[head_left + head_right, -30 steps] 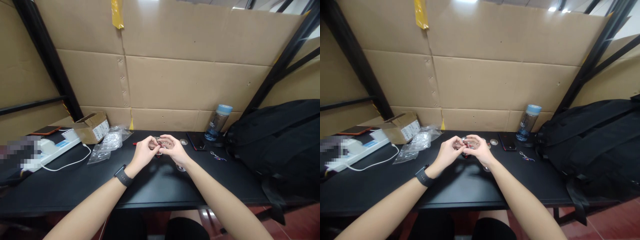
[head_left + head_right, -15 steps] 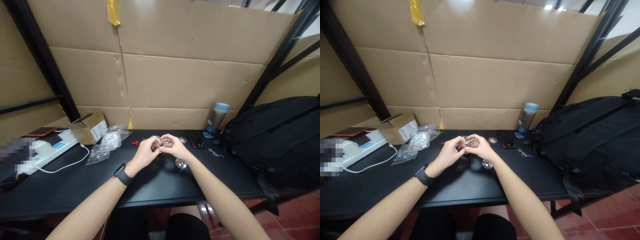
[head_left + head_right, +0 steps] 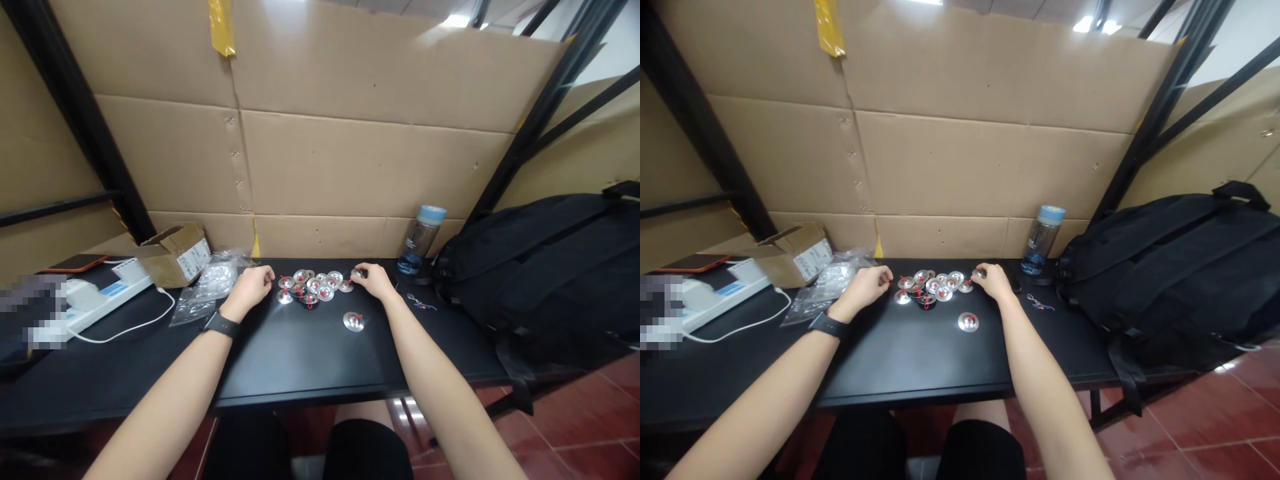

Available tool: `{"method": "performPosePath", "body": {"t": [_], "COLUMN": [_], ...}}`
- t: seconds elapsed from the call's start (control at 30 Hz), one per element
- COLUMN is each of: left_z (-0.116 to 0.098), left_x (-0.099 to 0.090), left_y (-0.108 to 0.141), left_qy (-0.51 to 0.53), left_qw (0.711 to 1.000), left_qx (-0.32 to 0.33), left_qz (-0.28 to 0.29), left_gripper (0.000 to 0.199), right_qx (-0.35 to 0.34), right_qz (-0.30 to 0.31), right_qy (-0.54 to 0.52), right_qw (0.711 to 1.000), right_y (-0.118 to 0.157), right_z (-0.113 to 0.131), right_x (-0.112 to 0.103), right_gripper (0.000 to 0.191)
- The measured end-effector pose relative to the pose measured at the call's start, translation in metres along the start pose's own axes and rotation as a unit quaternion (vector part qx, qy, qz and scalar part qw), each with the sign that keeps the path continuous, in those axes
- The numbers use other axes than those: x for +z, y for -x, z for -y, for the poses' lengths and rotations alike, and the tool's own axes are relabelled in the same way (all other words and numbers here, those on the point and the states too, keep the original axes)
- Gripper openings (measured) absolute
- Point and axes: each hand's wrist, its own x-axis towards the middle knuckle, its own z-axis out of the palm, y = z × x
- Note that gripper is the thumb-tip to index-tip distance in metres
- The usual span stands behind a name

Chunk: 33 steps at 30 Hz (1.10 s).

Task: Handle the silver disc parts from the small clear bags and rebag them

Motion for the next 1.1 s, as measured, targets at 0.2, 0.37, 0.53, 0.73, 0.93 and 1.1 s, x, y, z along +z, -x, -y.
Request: {"method": "performPosePath", "body": {"t": [0.2,0.37,0.53,0.73,0.93,1.1], "left_z": [-0.024,-0.037,-0.052,-0.080,-0.094,-0.090], "left_x": [0.006,0.010,0.001,-0.003,0.012,0.015], "left_y": [0.005,0.009,0.012,0.023,0.028,0.026], "left_qy": [-0.065,-0.051,0.009,0.217,0.353,0.347], "left_qw": [0.997,0.997,0.990,0.953,0.927,0.932], "left_qx": [0.003,0.031,0.075,0.189,0.122,0.103], "left_qz": [-0.038,-0.051,-0.116,0.092,0.030,-0.014], "left_gripper": [0.022,0.019,0.017,0.016,0.026,0.019], "right_qx": [-0.030,-0.069,-0.100,-0.089,-0.056,-0.084], "right_qz": [0.014,0.410,0.423,0.189,0.092,0.156], "right_qy": [-0.057,-0.127,-0.157,-0.379,-0.498,-0.508], "right_qw": [0.998,0.900,0.887,0.902,0.861,0.843], "right_y": [0.005,0.025,0.034,0.037,0.040,0.044], "right_z": [0.020,0.046,0.070,0.104,0.118,0.121], "right_x": [-0.018,-0.039,-0.025,-0.001,0.014,0.012], "right_gripper": [0.028,0.046,0.029,0.030,0.033,0.059]}}
